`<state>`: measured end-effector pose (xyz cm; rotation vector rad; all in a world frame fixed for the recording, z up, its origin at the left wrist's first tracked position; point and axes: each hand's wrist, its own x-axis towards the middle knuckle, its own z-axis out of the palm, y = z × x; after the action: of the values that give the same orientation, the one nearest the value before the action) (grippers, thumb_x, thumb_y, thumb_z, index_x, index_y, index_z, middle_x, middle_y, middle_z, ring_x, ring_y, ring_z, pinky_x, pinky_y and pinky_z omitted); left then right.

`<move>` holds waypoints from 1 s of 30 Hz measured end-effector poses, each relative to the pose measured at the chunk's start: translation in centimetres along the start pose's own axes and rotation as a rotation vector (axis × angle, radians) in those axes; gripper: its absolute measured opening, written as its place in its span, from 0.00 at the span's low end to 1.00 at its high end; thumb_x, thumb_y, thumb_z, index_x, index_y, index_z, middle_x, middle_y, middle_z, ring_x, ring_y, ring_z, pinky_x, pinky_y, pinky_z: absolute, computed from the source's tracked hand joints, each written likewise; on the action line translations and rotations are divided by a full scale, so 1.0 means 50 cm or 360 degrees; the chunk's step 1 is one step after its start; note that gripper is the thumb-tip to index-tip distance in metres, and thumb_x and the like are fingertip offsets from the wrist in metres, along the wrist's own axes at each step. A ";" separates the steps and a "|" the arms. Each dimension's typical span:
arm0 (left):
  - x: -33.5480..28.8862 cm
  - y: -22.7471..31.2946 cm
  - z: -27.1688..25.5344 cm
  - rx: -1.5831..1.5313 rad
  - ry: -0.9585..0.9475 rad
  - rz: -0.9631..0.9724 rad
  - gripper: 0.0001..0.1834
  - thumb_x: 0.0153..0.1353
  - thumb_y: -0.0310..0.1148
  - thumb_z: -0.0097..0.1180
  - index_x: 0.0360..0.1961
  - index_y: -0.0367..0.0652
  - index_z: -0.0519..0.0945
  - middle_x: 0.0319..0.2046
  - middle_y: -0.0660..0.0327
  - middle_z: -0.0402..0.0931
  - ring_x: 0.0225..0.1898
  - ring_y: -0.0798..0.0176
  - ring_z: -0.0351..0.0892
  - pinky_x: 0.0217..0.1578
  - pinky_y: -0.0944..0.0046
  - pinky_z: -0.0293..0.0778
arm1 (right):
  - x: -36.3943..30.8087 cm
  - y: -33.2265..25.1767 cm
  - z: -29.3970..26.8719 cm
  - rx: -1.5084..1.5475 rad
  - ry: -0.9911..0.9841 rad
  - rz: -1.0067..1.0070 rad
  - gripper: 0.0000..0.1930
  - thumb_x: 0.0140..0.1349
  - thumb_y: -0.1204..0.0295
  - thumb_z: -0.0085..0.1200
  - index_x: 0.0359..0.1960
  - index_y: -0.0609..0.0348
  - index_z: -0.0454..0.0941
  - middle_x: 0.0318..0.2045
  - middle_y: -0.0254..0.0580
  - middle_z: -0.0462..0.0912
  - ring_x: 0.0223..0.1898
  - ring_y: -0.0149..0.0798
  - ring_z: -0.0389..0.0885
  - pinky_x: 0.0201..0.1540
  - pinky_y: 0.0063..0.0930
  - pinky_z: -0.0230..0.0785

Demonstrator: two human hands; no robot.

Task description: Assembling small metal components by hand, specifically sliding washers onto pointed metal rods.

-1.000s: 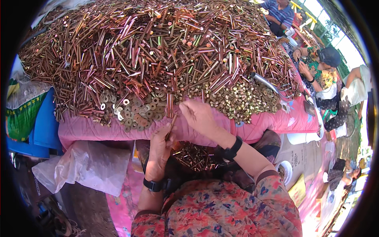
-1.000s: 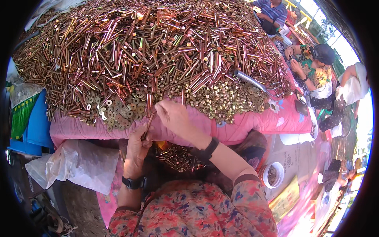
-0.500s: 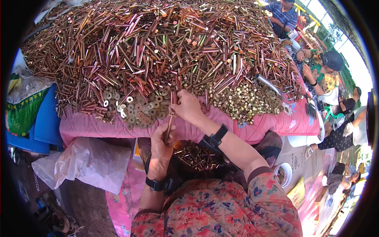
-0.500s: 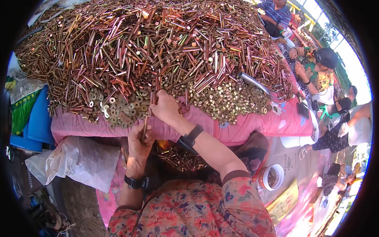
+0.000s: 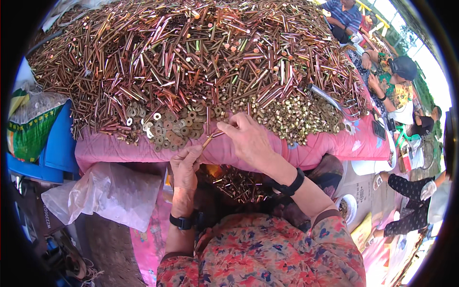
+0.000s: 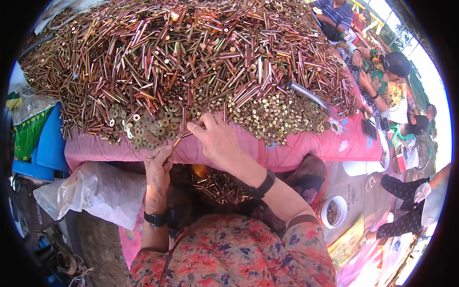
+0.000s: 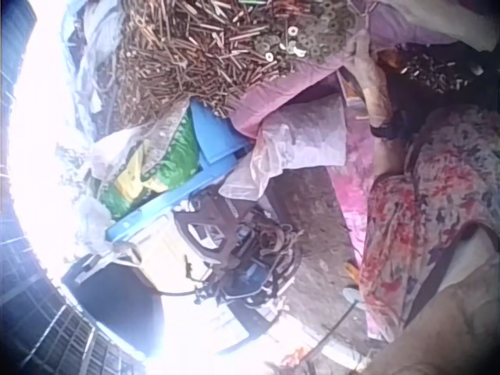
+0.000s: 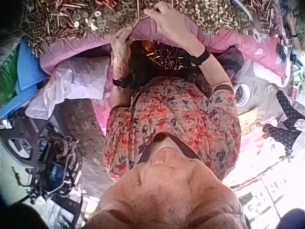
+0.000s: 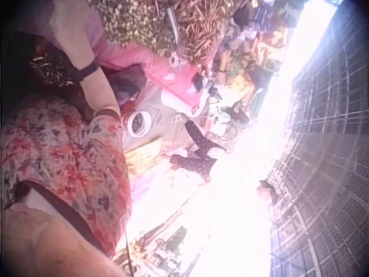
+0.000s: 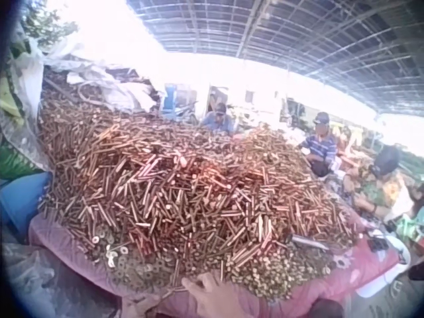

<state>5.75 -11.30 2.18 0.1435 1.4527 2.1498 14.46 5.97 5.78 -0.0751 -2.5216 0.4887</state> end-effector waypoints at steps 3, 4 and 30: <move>-0.007 -0.003 -0.001 0.0355 -0.0123 0.0313 0.05 0.54 0.27 0.60 0.30 0.36 0.82 0.19 0.72 0.72 0.20 0.79 0.63 0.21 0.78 0.57 | -0.012 0.007 -0.007 -0.0003 -0.0002 -0.0080 0.19 0.48 0.82 0.51 0.44 0.54 0.77 0.34 0.43 0.71 0.38 0.46 0.73 0.35 0.37 0.68; -0.008 -0.002 -0.003 0.0358 -0.0127 0.0315 0.05 0.54 0.27 0.60 0.30 0.36 0.82 0.19 0.72 0.72 0.20 0.79 0.63 0.21 0.78 0.57 | -0.016 0.009 -0.009 0.0006 -0.0007 -0.0130 0.18 0.48 0.82 0.51 0.43 0.55 0.77 0.34 0.42 0.71 0.38 0.46 0.73 0.36 0.37 0.68; -0.007 -0.048 0.018 -0.0123 -0.0068 -0.0371 0.07 0.52 0.25 0.62 0.33 0.35 0.80 0.19 0.68 0.74 0.13 0.81 0.58 0.14 0.79 0.49 | 0.030 0.114 0.104 -0.0409 -0.0505 0.0272 0.09 0.44 0.77 0.54 0.30 0.61 0.77 0.31 0.48 0.77 0.35 0.49 0.77 0.36 0.39 0.71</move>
<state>7.28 -10.08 0.48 -0.0078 1.2923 1.9972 10.09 9.81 0.49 -0.3361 -2.8944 0.2540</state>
